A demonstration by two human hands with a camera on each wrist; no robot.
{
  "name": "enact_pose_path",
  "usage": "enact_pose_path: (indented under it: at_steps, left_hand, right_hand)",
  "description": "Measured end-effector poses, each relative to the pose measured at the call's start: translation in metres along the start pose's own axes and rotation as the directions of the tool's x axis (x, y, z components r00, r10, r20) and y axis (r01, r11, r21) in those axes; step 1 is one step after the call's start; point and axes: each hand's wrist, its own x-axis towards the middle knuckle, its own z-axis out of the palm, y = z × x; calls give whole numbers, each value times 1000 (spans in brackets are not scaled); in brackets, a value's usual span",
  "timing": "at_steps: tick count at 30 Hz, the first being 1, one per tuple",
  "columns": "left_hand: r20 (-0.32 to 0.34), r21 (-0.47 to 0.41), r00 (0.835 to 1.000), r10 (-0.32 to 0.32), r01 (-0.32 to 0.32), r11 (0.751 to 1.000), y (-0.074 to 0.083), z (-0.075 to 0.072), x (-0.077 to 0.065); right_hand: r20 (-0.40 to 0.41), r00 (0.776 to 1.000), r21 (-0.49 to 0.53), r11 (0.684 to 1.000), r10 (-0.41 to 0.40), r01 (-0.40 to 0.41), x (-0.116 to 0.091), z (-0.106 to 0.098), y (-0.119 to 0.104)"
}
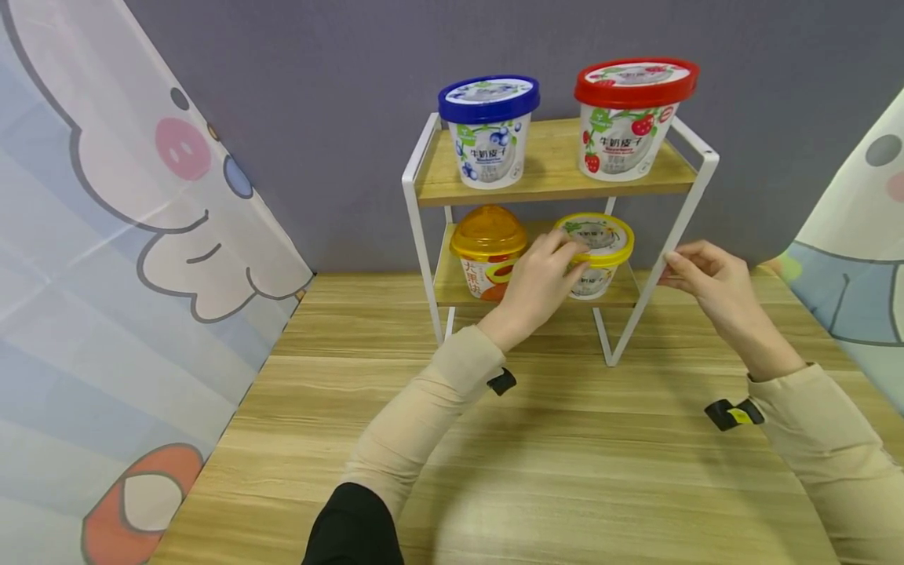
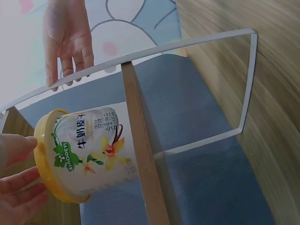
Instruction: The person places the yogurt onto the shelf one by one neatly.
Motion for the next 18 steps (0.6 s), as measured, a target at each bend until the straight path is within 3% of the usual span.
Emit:
enact_pose_path:
  at_steps: [6, 10, 12, 15, 18]
  left_hand:
    - [-32, 11, 997, 75, -75, 997, -3, -8, -10]
    - [-75, 0, 988, 138, -138, 990, -5, -13, -21]
    - [-107, -12, 979, 173, -175, 984, -7, -16, -27]
    - [-149, -30, 966, 210, -216, 976, -10, -22, -39]
    - [-171, -44, 961, 218, -228, 973, -14, -28, -52]
  right_hand:
    - [-9, 1000, -156, 987, -23, 21, 0, -2, -2]
    - [-3, 998, -264, 963, -58, 56, 0, -5, -3]
    - [-6, 997, -349, 935, -76, 69, 0, -5, -3]
    - [-10, 995, -496, 865, -97, 80, -3, -6, -3]
    - [-6, 995, -573, 816, -101, 79, -7, -8, -3]
